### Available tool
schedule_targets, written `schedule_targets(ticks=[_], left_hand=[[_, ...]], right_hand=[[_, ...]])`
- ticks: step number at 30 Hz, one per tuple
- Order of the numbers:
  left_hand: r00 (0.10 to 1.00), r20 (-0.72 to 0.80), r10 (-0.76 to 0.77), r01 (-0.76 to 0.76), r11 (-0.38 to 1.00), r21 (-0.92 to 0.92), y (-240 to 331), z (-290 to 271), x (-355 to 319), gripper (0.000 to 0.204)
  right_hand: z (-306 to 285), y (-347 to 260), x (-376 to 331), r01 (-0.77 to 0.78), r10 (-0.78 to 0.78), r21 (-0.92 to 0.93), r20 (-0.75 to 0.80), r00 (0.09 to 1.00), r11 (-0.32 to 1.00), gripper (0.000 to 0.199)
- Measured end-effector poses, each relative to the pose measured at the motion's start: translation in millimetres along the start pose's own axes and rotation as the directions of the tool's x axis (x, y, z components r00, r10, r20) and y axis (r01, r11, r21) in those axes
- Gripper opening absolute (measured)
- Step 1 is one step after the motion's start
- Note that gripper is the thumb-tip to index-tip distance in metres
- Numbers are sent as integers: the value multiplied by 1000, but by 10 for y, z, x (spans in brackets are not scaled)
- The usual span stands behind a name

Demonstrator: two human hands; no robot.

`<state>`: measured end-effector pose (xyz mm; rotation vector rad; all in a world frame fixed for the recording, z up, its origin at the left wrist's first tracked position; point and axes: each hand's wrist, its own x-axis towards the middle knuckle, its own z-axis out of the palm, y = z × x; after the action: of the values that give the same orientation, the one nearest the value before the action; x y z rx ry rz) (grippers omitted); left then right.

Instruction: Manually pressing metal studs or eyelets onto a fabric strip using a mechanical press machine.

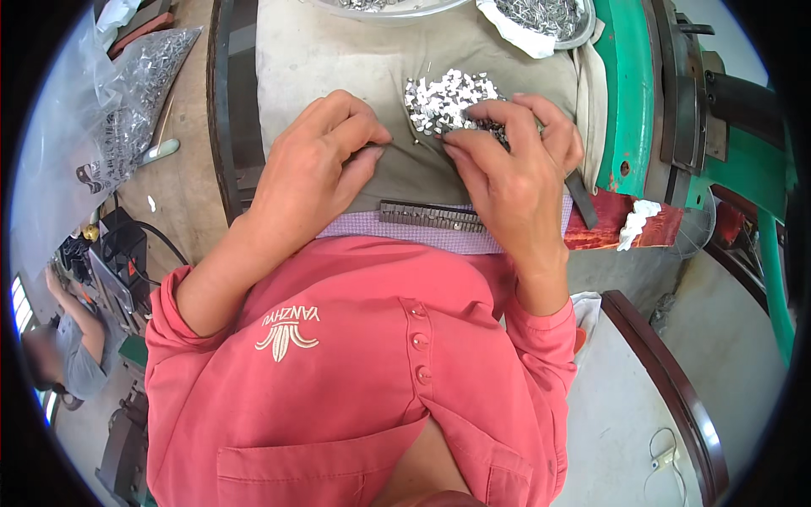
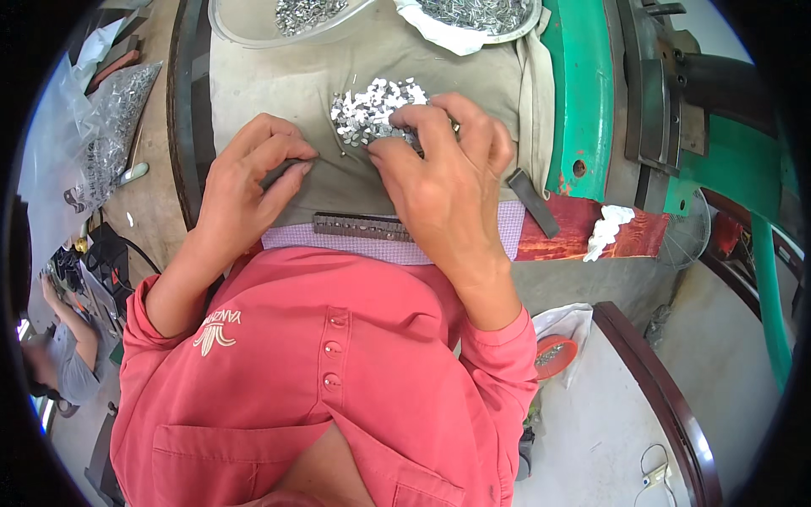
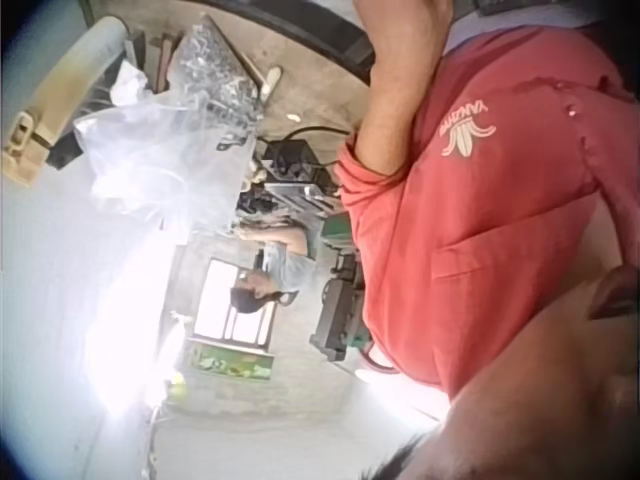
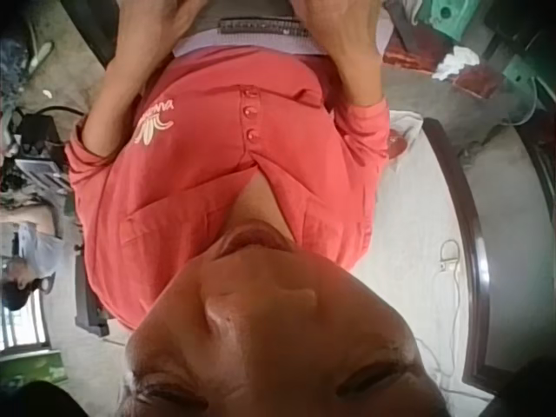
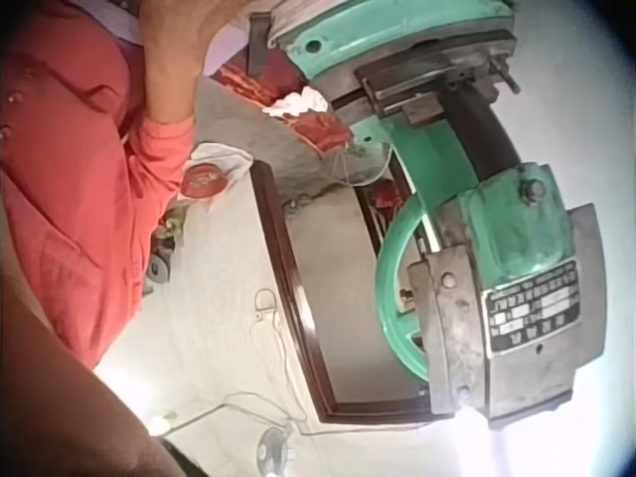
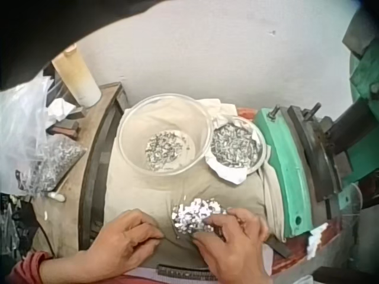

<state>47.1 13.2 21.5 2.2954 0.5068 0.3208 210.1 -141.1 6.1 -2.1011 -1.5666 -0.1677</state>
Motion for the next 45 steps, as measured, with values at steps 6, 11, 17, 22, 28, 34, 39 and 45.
schedule_targets(ticks=[6,11,17,22,28,34,39,45], left_hand=[[996,68,63,-65,997,35,19,3,77,23],[983,141,118,-128,990,66,17,-1,89,26],[996,85,39,-42,999,33,-9,-19,44,21],[993,83,83,-86,996,30,18,-9,67,23],[977,159,140,-149,988,45,9,10,133,27],[979,115,166,-178,979,100,-20,18,139,14],[983,123,139,-151,983,101,-4,39,145,15],[982,128,141,-155,983,100,-4,27,143,16]], right_hand=[[48,-61,99,8,-8,-8,10,1000,1000,10],[-61,-85,23,20,-20,-21,23,1000,1000,10],[-131,-77,-54,-31,28,28,94,995,999,15],[-118,-22,21,-16,7,76,120,993,997,18],[-135,-9,89,23,-39,97,167,985,995,16],[-73,-7,39,8,-24,118,137,990,993,18],[62,-10,9,44,-50,106,52,997,993,18],[-216,42,-199,-21,25,148,-25,999,989,19]])
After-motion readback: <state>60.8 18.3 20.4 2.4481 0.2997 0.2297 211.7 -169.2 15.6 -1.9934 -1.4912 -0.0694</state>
